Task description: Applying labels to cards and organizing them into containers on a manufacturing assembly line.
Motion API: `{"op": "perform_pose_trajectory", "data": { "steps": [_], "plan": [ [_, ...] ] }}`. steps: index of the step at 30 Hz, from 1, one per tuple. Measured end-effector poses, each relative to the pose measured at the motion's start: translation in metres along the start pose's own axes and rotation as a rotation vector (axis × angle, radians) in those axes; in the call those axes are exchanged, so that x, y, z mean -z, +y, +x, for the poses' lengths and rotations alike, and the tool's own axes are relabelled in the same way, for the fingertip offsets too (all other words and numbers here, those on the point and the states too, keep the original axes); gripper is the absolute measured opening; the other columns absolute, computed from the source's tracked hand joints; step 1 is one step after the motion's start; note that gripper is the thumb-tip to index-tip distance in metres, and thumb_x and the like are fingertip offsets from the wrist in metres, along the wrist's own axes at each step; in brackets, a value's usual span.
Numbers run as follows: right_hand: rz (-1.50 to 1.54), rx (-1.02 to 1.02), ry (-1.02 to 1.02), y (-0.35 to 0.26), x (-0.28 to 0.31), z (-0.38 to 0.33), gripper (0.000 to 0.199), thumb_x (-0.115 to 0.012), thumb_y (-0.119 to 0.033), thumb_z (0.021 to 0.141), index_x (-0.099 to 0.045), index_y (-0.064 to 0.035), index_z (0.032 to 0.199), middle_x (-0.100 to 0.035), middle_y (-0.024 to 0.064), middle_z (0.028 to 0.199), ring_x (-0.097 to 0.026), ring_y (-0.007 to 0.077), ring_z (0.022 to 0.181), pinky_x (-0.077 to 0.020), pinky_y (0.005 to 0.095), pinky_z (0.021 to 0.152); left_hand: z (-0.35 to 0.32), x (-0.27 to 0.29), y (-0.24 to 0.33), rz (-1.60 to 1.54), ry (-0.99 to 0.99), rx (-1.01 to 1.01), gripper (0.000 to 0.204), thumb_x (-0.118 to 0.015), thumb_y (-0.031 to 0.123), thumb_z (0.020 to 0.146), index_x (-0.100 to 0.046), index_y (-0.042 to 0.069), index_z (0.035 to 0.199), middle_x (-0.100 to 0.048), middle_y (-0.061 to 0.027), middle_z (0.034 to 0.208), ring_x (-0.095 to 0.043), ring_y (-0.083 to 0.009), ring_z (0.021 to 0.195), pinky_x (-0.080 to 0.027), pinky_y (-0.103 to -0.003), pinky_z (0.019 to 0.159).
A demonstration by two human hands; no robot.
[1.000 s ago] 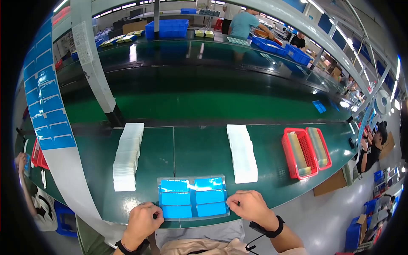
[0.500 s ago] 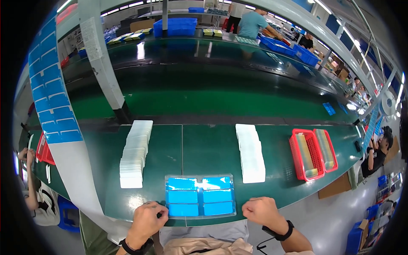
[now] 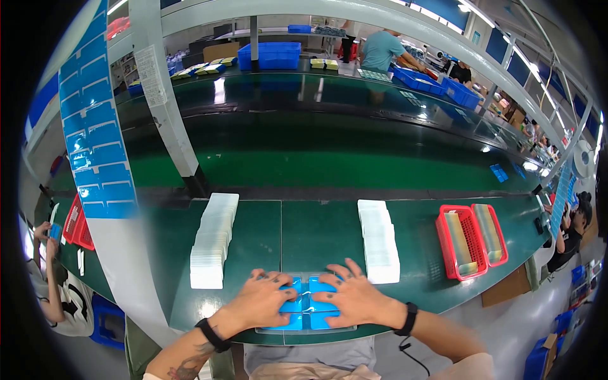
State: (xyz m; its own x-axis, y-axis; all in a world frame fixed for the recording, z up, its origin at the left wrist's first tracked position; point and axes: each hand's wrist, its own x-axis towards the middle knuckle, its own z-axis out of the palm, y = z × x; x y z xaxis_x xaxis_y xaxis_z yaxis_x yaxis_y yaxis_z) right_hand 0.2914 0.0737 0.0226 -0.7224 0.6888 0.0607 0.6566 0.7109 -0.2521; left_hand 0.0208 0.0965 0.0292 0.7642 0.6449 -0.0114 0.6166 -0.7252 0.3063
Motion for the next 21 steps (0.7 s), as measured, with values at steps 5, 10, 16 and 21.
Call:
{"op": "perform_pose_trajectory", "data": {
  "steps": [5,10,16,21],
  "plan": [
    [-0.115,-0.084,-0.078,0.014,0.018,-0.03,0.042,-0.067,-0.042,0.078,-0.072,-0.023,0.115,-0.057,0.0117,0.134,-0.045,0.0412,0.134,-0.0253,0.0686,0.114,-0.038,-0.003,-0.017,0.03,0.083,0.063,0.031,-0.072,0.032,0.073,-0.075,0.016,0.099,-0.064,-0.0048,0.116,-0.059,-0.0233,0.117,-0.036,-0.053,0.102],
    [-0.048,-0.036,0.078,-0.009,-0.016,0.007,0.035,-0.067,-0.043,0.081,-0.072,-0.0198,0.106,-0.056,0.0102,0.132,-0.043,0.0409,0.138,-0.0253,0.0709,0.112,0.002,-0.024,0.015,-0.021,0.157,0.028,0.028,-0.075,0.033,0.07,-0.074,0.015,0.092,-0.065,-0.004,0.112,-0.061,-0.0248,0.11,-0.038,-0.052,0.101],
    [0.055,-0.205,0.361,-0.023,-0.007,-0.004,0.038,-0.077,-0.041,0.082,-0.073,-0.0094,0.102,-0.066,0.0126,0.112,-0.064,0.0337,0.113,-0.0499,0.0505,0.099,-0.032,-0.017,0.016,0.005,0.286,0.075,0.041,-0.082,0.037,0.072,-0.073,0.011,0.103,-0.063,-0.0082,0.117,-0.057,-0.0288,0.115,-0.039,-0.049,0.098],
    [0.416,-0.741,0.245,-0.013,0.004,-0.04,0.042,-0.08,-0.038,0.082,-0.072,0.001,0.093,-0.068,0.0117,0.073,-0.067,0.0241,0.065,-0.053,0.0352,0.062,-0.093,-0.028,0.028,-0.199,0.423,0.438,0.072,-0.088,0.042,0.069,-0.063,0.008,0.127,-0.062,-0.0132,0.122,-0.056,-0.0323,0.112,-0.039,-0.048,0.095]
  ]
}}
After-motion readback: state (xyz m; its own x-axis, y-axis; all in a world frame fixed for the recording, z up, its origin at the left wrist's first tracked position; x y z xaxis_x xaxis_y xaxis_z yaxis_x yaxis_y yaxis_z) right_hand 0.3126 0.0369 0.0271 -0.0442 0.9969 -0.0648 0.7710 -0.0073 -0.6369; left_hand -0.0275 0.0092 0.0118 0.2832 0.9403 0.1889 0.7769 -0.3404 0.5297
